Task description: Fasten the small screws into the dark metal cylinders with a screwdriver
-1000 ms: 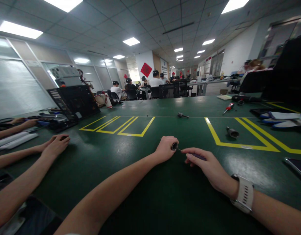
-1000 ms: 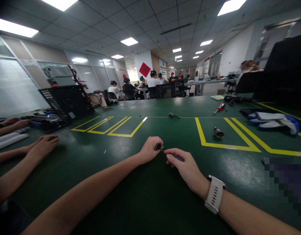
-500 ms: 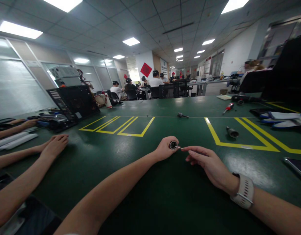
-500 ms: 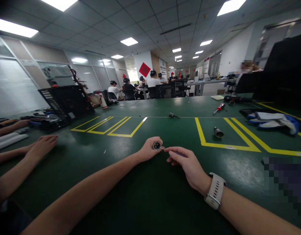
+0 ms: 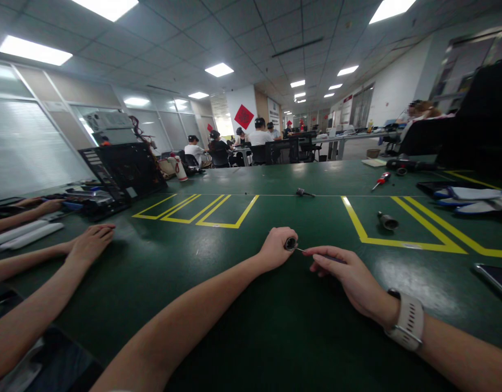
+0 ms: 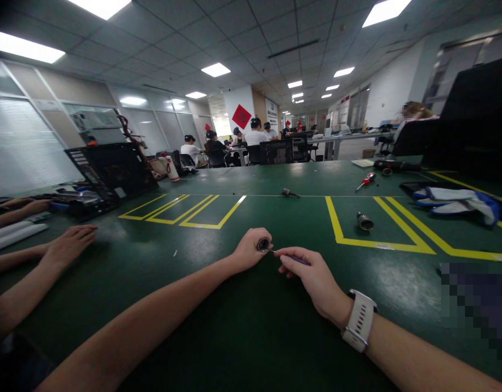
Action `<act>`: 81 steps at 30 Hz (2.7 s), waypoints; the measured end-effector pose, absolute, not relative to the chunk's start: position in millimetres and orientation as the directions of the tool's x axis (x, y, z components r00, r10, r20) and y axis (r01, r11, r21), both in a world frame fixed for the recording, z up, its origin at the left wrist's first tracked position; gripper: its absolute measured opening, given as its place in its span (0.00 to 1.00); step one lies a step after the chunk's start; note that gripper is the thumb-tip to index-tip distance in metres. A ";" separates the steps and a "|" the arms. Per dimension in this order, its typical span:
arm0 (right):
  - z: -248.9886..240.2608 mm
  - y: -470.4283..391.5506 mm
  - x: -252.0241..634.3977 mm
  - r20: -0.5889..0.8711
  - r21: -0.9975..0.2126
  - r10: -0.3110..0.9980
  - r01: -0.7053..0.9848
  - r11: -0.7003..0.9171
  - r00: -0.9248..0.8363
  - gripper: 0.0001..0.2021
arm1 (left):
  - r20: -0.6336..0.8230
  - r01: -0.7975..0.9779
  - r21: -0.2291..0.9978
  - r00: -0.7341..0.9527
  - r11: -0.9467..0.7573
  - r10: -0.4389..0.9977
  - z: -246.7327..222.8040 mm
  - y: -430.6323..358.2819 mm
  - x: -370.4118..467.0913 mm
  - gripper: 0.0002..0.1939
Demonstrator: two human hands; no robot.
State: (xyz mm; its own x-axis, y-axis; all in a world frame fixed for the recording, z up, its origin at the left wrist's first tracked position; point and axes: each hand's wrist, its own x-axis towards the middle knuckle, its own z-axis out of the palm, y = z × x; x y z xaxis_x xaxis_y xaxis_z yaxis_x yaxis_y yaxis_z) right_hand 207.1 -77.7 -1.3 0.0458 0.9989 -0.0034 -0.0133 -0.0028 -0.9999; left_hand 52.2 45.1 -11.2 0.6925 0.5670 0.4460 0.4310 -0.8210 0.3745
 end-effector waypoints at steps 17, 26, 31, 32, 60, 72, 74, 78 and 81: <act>-5.2 -76.4 207.4 0.024 -0.994 0.998 -0.106 0.029 0.055 0.13 | 0.433 0.299 0.591 0.666 -0.749 0.607 -10.7 47.0 52.5 0.06; -0.5 -78.4 207.8 0.018 -0.993 0.997 -0.115 0.026 0.071 0.13 | 0.406 0.381 0.562 0.646 -0.734 0.647 -10.2 47.2 51.8 0.03; 0.5 -79.4 208.2 0.035 -0.992 0.993 -0.113 0.047 0.111 0.13 | 0.393 0.432 0.566 0.607 -0.702 0.691 -11.7 47.3 51.6 0.02; 0.1 -79.0 208.2 0.041 -0.993 0.991 -0.106 0.055 0.129 0.13 | 0.387 0.447 0.570 0.594 -0.689 0.705 -12.0 47.6 51.5 0.02; -4.0 -71.5 209.0 0.041 -0.995 0.947 0.098 0.010 0.317 0.08 | 0.286 0.431 0.534 0.717 -0.727 0.636 -10.9 46.4 52.8 0.03; -9.8 -74.5 211.2 0.222 -0.974 0.933 0.015 0.227 0.282 0.11 | 0.407 0.369 0.631 0.592 -0.682 0.696 -14.1 50.0 52.4 0.08; -7.3 -77.2 209.5 0.221 -0.975 0.956 0.078 0.210 0.193 0.13 | 0.424 0.333 0.655 0.581 -0.678 0.695 -14.6 50.0 53.7 0.10; -2.1 -80.6 207.2 0.187 -0.960 0.978 0.230 0.162 0.094 0.14 | 0.439 0.269 0.686 0.589 -0.676 0.679 -14.4 48.4 55.2 0.11; 0.7 -80.7 206.9 0.182 -0.946 0.979 0.288 0.148 0.095 0.14 | 0.453 0.243 0.685 0.596 -0.687 0.663 -13.7 47.0 55.2 0.11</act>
